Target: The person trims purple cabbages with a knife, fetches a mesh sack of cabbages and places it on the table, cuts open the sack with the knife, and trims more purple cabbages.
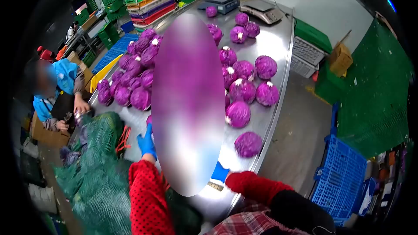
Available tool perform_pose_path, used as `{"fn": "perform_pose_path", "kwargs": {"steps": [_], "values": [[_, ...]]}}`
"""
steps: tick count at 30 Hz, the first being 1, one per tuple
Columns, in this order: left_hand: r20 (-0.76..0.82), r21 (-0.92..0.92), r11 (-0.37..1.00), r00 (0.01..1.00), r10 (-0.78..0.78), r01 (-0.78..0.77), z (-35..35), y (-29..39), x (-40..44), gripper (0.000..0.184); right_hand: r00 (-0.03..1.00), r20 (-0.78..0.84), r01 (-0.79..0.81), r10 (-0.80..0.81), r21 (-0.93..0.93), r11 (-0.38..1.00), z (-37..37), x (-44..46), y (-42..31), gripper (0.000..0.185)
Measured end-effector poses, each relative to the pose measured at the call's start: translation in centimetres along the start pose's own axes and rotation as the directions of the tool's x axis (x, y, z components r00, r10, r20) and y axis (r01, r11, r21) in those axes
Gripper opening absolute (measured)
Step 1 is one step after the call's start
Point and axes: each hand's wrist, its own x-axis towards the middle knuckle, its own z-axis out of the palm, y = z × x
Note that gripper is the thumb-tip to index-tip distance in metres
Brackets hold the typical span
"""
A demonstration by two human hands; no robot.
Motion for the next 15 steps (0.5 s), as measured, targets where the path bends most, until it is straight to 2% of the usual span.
{"fn": "perform_pose_path", "kwargs": {"steps": [1, 2, 3, 4, 5, 6, 7, 9, 10, 11, 12, 13, 14, 15], "values": [[-0.287, 0.456, 0.889, 0.939, 0.188, -0.039, 2.4, 0.1, -0.4, 0.093, 0.965, 0.247, -0.130, 0.093, 0.134, 0.982, -2.1, 1.9, -1.9, 0.034], [-0.515, 0.697, 0.700, 0.788, 0.337, 0.156, 5.0, 0.3, -1.0, 0.089, 0.849, 0.494, -0.318, 0.187, 0.195, 0.928, -4.8, 4.1, -4.3, 0.034], [-0.493, 0.687, 0.716, 0.804, 0.331, 0.126, 5.4, 0.0, -0.4, 0.081, 0.680, 0.686, -0.488, 0.260, 0.158, 0.859, -7.5, 6.5, -6.7, 0.033], [-0.448, 0.602, 0.797, 0.847, 0.287, 0.049, 6.4, -0.1, 0.1, 0.071, 0.947, 0.321, -0.101, -0.006, 0.315, 0.944, -7.6, 6.7, -6.7, 0.029], [-0.397, 0.495, 0.869, 0.883, 0.251, -0.025, 8.2, -0.6, 0.7, 0.061, 0.955, 0.297, -0.094, -0.014, 0.346, 0.933, -8.4, 7.7, -5.7, 0.038], [-0.488, 0.532, 0.841, 0.774, 0.402, -0.101, 12.2, -1.7, 0.6, 0.046, 0.962, 0.273, -0.086, -0.021, 0.376, 0.923, -9.1, 8.7, -4.7, 0.048], [-0.432, 0.565, 0.811, 0.783, 0.448, -0.152, 10.7, -1.9, 1.3, 0.039, 0.970, 0.232, 0.053, -0.078, 0.111, 0.992, -11.2, 9.7, -3.9, 0.062], [-0.389, 0.652, 0.743, 0.776, 0.497, -0.149, 13.8, -4.5, 1.8, 0.037, 0.979, 0.184, 0.077, -0.086, 0.053, 0.996, -13.4, 12.3, -0.9, 0.062], [-0.388, 0.653, 0.743, 0.778, 0.494, -0.146, 16.0, -5.9, 1.9, 0.036, 0.972, 0.233, -0.057, 0.020, 0.153, 0.987, -14.8, 12.9, 0.2, 0.061], [-0.390, 0.651, 0.745, 0.777, 0.494, -0.146, 18.1, -7.2, 2.1, 0.035, 0.938, 0.341, -0.061, -0.054, 0.319, 0.946, -15.2, 13.1, 3.1, 0.062], [-0.465, 0.543, 0.818, 0.743, 0.481, -0.190, 19.8, -8.2, 2.4, 0.035, 0.950, 0.278, 0.023, -0.144, 0.398, 0.917, -14.8, 13.3, 6.1, 0.062], [-0.470, 0.561, 0.804, 0.724, 0.505, -0.197, 20.9, -9.3, 2.9, 0.040, 0.942, 0.264, 0.086, -0.207, 0.408, 0.909, -16.2, 14.6, 6.8, 0.062], [-0.469, 0.422, 0.877, 0.773, 0.428, -0.230, 21.5, -9.8, 3.4, 0.044, 0.930, 0.248, 0.148, -0.270, 0.418, 0.896, -17.5, 15.8, 7.6, 0.061], [-0.460, 0.276, 0.927, 0.812, 0.360, -0.255, 22.5, -10.5, 4.3, 0.048, 0.890, 0.316, 0.200, -0.328, 0.376, 0.905, -21.0, 17.7, 8.2, 0.060]]}}
